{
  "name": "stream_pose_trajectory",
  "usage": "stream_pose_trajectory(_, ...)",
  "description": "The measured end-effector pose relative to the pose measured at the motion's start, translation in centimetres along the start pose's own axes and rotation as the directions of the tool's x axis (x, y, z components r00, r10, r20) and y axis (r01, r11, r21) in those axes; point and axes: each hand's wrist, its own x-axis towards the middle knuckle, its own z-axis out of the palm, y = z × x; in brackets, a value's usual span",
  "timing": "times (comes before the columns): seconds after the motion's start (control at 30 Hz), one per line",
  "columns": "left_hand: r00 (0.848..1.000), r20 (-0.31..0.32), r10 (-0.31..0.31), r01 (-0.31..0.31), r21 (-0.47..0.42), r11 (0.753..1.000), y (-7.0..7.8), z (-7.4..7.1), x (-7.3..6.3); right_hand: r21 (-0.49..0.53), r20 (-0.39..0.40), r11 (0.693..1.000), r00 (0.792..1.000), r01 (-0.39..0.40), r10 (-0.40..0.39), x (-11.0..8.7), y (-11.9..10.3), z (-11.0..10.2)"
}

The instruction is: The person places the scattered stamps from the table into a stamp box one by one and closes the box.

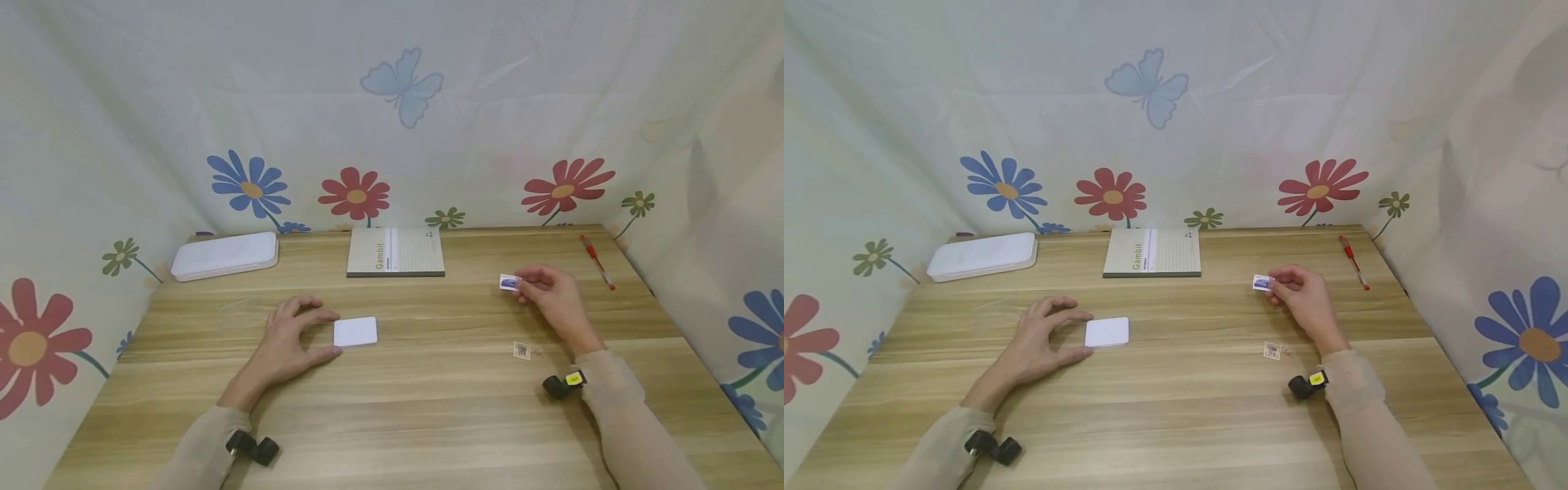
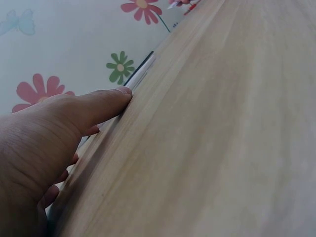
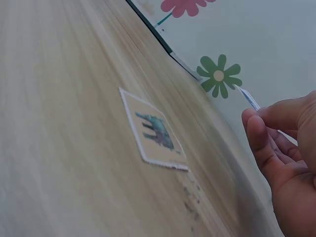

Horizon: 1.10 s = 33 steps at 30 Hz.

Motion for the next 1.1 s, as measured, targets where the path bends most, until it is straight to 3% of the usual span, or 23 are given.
stream_pose_trajectory(0.3,1.0,-0.001,0.008,-0.008,-0.007,1.0,0.1,0.1,0.1,0.002,0.01,0.999,0.999,-0.034,0.034,0.2,-0.9,1.0)
stream_pose_trajectory(1.1,1.0,-0.003,0.019,-0.019,0.002,1.0,-0.5,0.3,0.1,0.014,0.055,0.999,0.998,-0.029,0.028,1.2,-2.6,4.6)
